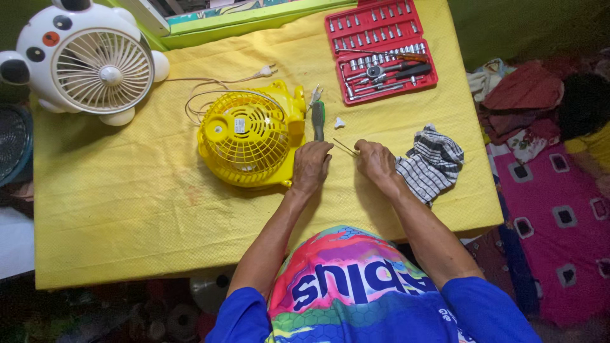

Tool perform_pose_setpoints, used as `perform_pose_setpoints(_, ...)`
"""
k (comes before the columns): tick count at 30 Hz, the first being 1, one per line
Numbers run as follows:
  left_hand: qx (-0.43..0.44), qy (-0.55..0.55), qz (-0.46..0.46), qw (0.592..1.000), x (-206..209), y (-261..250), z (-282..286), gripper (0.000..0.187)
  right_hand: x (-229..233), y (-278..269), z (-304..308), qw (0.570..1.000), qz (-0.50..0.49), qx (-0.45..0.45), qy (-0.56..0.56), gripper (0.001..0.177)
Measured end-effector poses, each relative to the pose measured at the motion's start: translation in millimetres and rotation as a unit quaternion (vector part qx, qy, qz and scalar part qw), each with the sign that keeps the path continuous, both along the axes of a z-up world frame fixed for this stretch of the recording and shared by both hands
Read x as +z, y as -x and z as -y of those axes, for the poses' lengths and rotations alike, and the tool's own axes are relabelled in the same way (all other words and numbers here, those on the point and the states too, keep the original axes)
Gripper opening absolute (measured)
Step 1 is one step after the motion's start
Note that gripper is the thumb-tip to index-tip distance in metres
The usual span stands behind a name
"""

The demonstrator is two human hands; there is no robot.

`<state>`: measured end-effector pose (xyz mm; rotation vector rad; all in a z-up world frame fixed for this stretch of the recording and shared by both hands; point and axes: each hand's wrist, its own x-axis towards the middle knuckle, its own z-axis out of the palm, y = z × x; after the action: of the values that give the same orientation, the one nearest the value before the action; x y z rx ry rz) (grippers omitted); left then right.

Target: The person uses a screwdriver to remove screws from the back grille of a yellow electric fan. They unscrew multiple fasteners and place them on the table, then handle a small white plastic piece near the fan's base.

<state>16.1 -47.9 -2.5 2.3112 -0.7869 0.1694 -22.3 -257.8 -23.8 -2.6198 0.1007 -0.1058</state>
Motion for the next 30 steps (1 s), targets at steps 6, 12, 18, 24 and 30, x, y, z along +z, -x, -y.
perform_pose_setpoints(6,0.082,0.184,-0.086,0.976,7,-5,-7,0.047,46,-5,-21,0.99,0.061,0.072,-0.104,0.015)
perform_pose_setpoints(12,0.084,0.459,-0.421,0.778,-2,-15,-8,0.03,82,-5,-37,0.98,0.098,0.111,-0.136,0.015)
perform_pose_setpoints(18,0.126,0.644,-0.418,0.629,-3,-19,-7,0.019,106,8,-39,0.963,0.217,-0.037,-0.159,0.028)
perform_pose_setpoints(24,0.134,0.704,-0.446,0.536,4,-14,-9,0.016,115,1,-25,0.86,0.156,-0.145,-0.464,0.05)
perform_pose_setpoints(30,0.114,0.692,-0.49,0.519,5,-9,-11,0.015,108,-20,-26,0.728,0.175,-0.176,-0.639,0.049)
